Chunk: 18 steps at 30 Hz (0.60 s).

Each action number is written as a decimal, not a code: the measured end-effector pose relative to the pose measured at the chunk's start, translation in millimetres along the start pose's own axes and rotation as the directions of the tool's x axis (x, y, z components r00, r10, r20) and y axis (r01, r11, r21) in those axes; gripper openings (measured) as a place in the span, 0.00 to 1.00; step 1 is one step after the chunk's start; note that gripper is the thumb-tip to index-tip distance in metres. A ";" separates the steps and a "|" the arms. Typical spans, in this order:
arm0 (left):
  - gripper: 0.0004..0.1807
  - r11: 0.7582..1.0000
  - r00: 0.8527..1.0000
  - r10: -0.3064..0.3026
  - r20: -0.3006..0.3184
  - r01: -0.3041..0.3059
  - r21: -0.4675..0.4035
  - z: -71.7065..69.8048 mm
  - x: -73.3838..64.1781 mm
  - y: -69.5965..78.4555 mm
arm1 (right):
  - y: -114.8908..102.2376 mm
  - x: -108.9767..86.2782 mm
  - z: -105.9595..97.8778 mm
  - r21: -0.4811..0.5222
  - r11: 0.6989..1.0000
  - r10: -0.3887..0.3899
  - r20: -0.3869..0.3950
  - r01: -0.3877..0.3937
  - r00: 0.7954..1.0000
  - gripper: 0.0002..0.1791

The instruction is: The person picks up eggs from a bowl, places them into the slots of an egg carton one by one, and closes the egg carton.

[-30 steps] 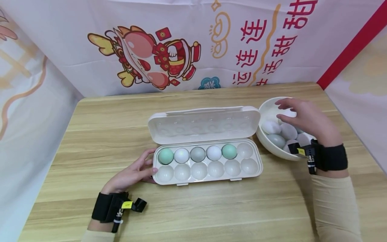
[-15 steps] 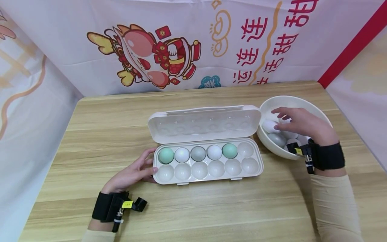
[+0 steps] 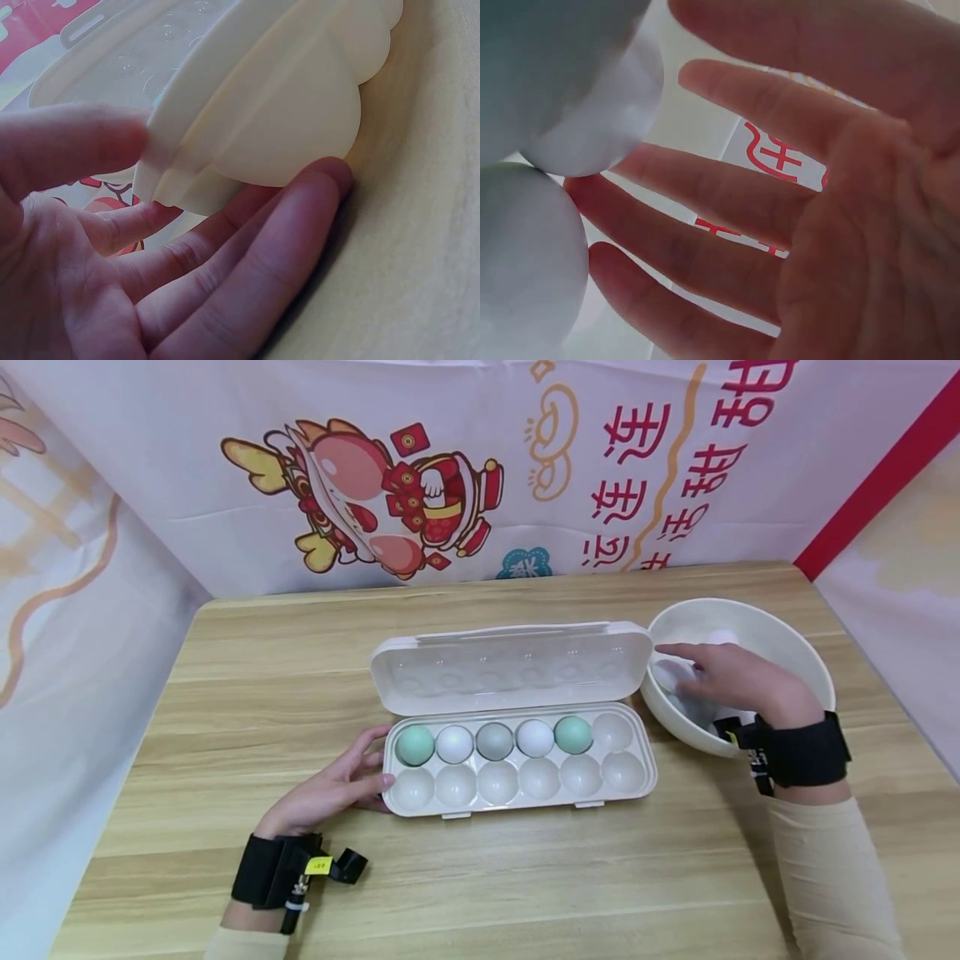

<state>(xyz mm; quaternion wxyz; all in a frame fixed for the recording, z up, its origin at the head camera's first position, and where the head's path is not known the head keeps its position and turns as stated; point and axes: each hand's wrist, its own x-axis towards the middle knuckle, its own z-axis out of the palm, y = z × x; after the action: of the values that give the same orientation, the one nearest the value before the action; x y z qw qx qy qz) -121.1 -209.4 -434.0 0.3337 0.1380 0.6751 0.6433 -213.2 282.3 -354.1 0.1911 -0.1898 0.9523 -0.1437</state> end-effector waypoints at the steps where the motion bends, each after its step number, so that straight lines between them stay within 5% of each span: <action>1: 0.33 1.000 1.000 -0.001 0.000 0.001 0.000 0.0 0.0 0.1 | -0.2 0.3 0.2 -0.010 1.000 0.001 0.000 -0.001 1.000 0.32; 14: 0.33 1.000 1.000 -0.006 -0.008 0.006 -0.001 1.6 0.4 2.4 | 1.5 2.6 3.5 -0.112 0.993 -0.052 -0.060 0.045 0.997 0.25; 18: 0.33 1.000 1.000 -0.003 -0.007 0.003 -0.006 2.3 0.2 2.5 | 0.4 2.3 4.2 -0.083 0.997 -0.012 -0.061 0.007 0.998 0.29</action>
<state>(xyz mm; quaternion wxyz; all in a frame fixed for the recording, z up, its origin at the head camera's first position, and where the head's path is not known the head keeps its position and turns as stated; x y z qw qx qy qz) -120.4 -207.2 -431.5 0.3327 0.1334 0.6746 0.6452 -213.6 280.9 -358.6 0.1530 -0.1976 0.9619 -0.1109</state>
